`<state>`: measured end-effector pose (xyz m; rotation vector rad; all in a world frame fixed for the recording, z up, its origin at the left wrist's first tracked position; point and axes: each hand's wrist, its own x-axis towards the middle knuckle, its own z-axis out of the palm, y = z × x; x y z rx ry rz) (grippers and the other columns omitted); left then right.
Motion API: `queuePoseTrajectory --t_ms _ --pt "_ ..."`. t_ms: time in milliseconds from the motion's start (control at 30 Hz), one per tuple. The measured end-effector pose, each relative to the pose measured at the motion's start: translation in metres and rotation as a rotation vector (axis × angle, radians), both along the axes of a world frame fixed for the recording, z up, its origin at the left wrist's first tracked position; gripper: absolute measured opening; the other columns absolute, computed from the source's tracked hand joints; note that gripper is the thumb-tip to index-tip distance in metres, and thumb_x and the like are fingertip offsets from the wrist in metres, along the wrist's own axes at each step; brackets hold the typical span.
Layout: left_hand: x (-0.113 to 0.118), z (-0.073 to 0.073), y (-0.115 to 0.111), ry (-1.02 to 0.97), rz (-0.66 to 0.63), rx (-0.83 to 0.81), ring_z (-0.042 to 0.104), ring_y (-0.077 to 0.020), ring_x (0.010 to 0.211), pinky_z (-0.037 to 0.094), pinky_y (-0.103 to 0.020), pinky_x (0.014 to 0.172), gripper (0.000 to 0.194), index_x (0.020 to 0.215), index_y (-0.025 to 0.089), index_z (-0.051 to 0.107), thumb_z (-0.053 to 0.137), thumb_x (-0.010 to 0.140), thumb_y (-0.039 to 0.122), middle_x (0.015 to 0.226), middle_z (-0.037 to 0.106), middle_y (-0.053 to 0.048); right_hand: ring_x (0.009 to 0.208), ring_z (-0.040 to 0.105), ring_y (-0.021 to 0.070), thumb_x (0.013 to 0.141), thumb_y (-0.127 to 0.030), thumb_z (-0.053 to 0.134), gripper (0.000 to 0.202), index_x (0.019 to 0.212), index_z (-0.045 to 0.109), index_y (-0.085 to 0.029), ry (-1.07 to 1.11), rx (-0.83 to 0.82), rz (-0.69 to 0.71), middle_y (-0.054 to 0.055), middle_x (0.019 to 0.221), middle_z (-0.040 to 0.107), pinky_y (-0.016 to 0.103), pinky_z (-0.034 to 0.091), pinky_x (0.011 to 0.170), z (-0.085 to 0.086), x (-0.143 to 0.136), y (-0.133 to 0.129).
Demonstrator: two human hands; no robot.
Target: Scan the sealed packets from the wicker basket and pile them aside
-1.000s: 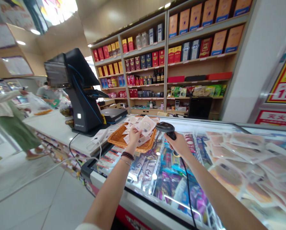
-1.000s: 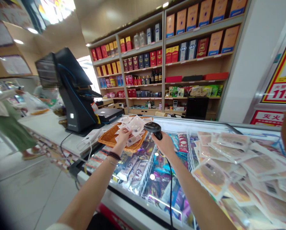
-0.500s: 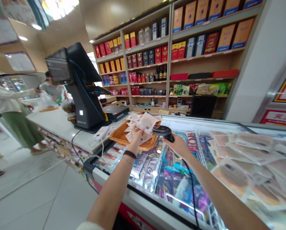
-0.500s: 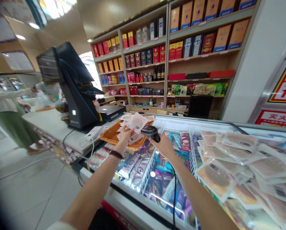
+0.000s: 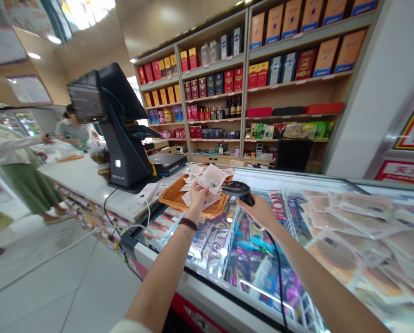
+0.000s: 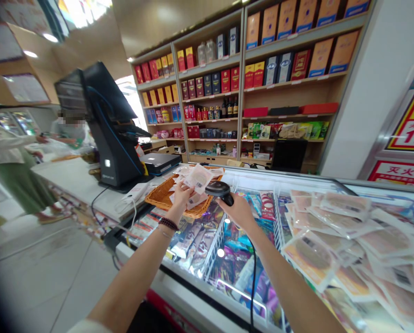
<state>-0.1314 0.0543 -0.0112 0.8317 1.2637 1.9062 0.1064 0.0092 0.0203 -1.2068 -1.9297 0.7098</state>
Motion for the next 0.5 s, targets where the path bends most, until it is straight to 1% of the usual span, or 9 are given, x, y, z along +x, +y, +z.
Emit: queuePoseTrajectory --t_ms 100,167,300,400,500 --pt "0.000 0.001 0.002 0.000 0.019 -0.011 0.074 -0.0172 0.081 0.062 -0.034 0.082 0.045 0.114 0.019 0.057 0.075 0.077 0.001 0.091 0.072 -0.003 0.040 0.056 0.0182 0.084 -0.057 0.059 0.034 0.070 0.054 -0.026 0.070 -0.001 -0.002 -0.002 0.045 0.056 0.029 0.041 0.049 0.001 0.010 0.003" --pt "0.002 0.003 0.003 -0.015 0.034 -0.012 0.073 -0.0157 0.080 0.062 -0.033 0.082 0.044 0.112 0.018 0.056 0.072 0.077 -0.002 0.091 0.072 -0.003 0.037 0.053 0.0167 0.083 -0.061 0.060 0.038 0.069 0.054 -0.026 0.141 0.003 -0.007 -0.003 0.045 0.056 0.029 0.041 0.047 0.002 0.022 0.005" --pt "0.014 0.006 0.006 -0.012 0.001 0.012 0.073 -0.0148 0.076 0.063 -0.031 0.078 0.042 0.110 0.019 0.056 0.071 0.077 -0.001 0.089 0.072 -0.002 0.036 0.050 0.0156 0.083 -0.063 0.061 0.041 0.066 0.052 -0.026 0.199 0.035 -0.059 -0.003 0.041 0.053 0.028 0.040 0.046 0.007 0.060 0.007" --pt "0.035 0.010 0.014 -0.039 -0.067 0.038 0.074 -0.0157 0.073 0.064 -0.032 0.075 0.042 0.110 0.019 0.055 0.073 0.076 0.001 0.085 0.071 -0.001 0.035 0.050 0.0147 0.082 -0.063 0.062 0.042 0.064 0.052 -0.026 0.226 0.069 -0.151 -0.002 0.041 0.055 0.028 0.040 0.045 0.014 0.098 0.007" --pt "0.069 0.014 0.029 -0.073 -0.175 0.066 0.075 -0.0157 0.072 0.064 -0.031 0.073 0.047 0.115 0.020 0.055 0.075 0.076 0.002 0.086 0.073 -0.002 0.035 0.051 0.0145 0.081 -0.062 0.064 0.041 0.066 0.053 -0.025 0.248 0.073 -0.237 -0.002 0.042 0.055 0.027 0.039 0.042 0.019 0.142 0.007"
